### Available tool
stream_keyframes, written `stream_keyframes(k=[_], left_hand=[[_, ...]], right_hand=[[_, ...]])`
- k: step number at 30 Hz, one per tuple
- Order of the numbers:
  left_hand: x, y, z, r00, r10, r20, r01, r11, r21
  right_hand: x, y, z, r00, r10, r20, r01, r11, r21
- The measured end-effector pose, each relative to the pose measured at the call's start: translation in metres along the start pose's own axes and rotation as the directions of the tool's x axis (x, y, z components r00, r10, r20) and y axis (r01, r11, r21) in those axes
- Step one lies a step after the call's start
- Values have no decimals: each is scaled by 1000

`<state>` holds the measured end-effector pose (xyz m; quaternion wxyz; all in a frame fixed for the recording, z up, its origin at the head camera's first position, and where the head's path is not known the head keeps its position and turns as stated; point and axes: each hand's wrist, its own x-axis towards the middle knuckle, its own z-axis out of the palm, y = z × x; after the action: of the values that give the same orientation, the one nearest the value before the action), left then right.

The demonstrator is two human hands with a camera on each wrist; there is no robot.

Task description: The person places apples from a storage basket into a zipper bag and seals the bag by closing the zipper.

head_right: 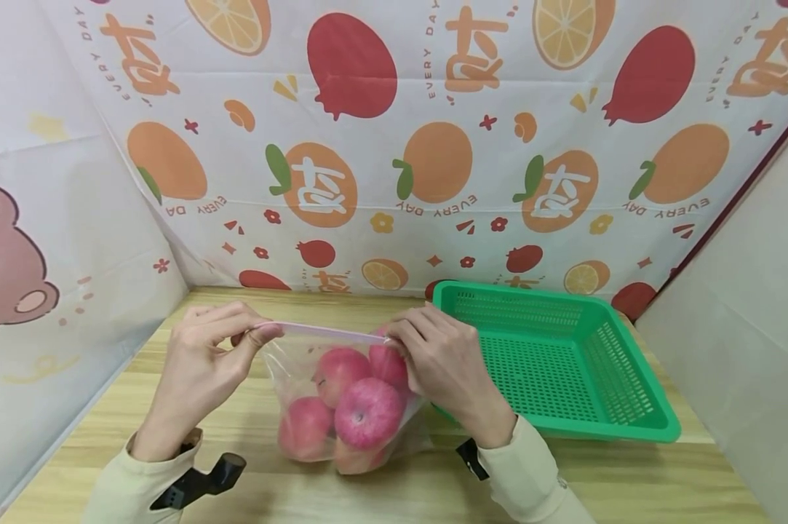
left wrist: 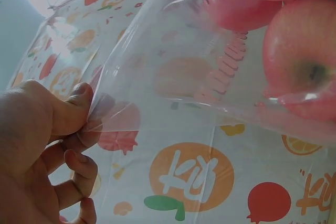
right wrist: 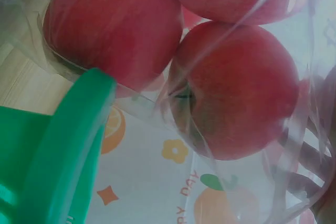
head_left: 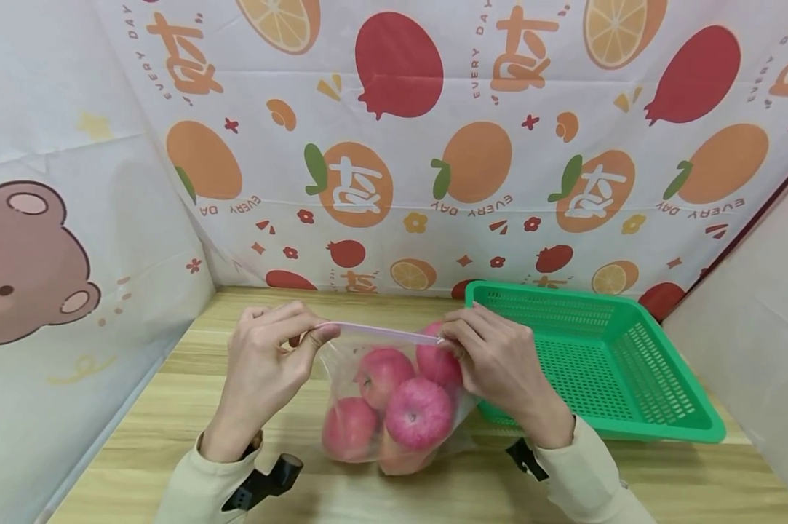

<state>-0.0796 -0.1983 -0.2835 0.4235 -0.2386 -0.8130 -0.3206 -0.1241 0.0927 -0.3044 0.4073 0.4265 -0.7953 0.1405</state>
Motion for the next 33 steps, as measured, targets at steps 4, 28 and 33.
stream_keyframes(k=[4,28,33], left_hand=[[0,-1,0,1000,9,-4,-9,1000,9],[-1,0,7,999,6,42,-4,999,-43],[0,0,5,996,-16,87,20,999,-43]], right_hand=[[-2,2,0,1000,1,2,-1,1000,18],[-15,1,17,999,40,5,-39,995,-89],[-14,1,17,1000,18,6,-18,997,-76]])
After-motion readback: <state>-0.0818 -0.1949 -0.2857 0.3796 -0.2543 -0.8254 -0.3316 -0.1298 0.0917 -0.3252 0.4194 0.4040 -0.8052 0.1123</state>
